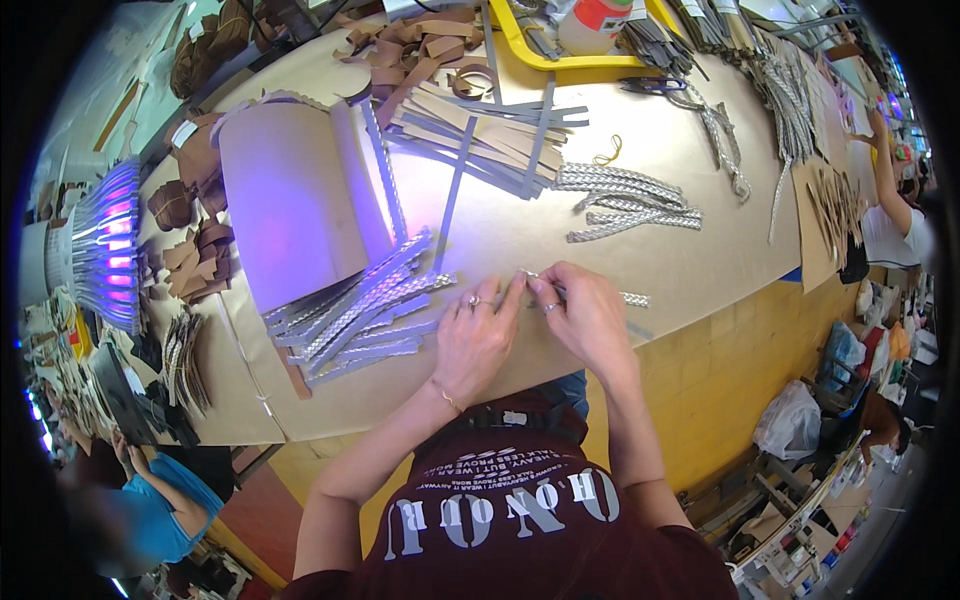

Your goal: The person repeatedly picks up silver braided straps and aligns them with flat strips on a workbench, then ties small rubber bands around the ends to secure them. The person handles each strap one at a time, placing finished units on the table.

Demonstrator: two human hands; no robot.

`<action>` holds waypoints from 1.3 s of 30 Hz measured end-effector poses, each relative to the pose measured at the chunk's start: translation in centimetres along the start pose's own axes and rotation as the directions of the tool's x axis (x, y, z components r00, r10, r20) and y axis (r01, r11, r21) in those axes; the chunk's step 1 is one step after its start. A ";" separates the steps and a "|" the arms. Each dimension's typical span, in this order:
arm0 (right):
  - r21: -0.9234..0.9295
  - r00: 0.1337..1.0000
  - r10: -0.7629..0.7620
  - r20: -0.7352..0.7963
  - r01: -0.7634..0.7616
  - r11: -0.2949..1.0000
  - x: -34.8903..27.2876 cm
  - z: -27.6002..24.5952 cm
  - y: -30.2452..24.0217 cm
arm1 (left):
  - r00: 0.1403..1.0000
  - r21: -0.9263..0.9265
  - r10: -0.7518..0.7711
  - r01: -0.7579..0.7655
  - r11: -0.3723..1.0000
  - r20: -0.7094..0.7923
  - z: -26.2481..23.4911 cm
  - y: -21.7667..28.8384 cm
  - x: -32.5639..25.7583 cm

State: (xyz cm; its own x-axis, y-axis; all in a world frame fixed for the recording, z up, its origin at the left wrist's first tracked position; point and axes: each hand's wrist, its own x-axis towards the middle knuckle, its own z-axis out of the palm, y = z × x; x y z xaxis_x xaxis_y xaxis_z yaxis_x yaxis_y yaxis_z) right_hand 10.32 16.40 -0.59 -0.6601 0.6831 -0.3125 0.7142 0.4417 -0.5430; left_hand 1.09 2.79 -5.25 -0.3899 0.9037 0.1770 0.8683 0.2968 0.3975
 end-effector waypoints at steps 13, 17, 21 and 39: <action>0.112 0.990 0.112 0.090 -0.122 0.986 -0.1 -2.1 2.2 | 0.995 0.138 0.044 -0.056 0.989 0.089 0.0 0.2 -0.1; 0.096 0.980 0.152 0.125 -0.165 0.982 0.1 -2.4 2.1 | 0.995 0.148 0.050 -0.062 0.987 0.080 0.0 0.2 -0.1; 0.090 0.978 0.171 0.118 -0.182 0.979 0.4 -2.3 2.1 | 0.995 0.147 0.053 -0.065 0.987 0.088 -0.2 0.3 0.2; 0.126 0.992 0.067 0.104 -0.080 0.989 -0.5 -3.6 4.0 | 0.954 -0.055 0.069 -0.056 0.997 0.291 1.6 2.8 -0.1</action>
State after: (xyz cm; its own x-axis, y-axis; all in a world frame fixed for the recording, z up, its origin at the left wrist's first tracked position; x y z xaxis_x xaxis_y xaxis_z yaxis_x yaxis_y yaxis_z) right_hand 14.33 19.92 0.23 -0.6312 0.6468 -0.4281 0.7300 0.3088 -0.6097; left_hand 4.09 3.99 -5.59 -0.2225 0.9727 -0.0658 0.8704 0.2286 0.4360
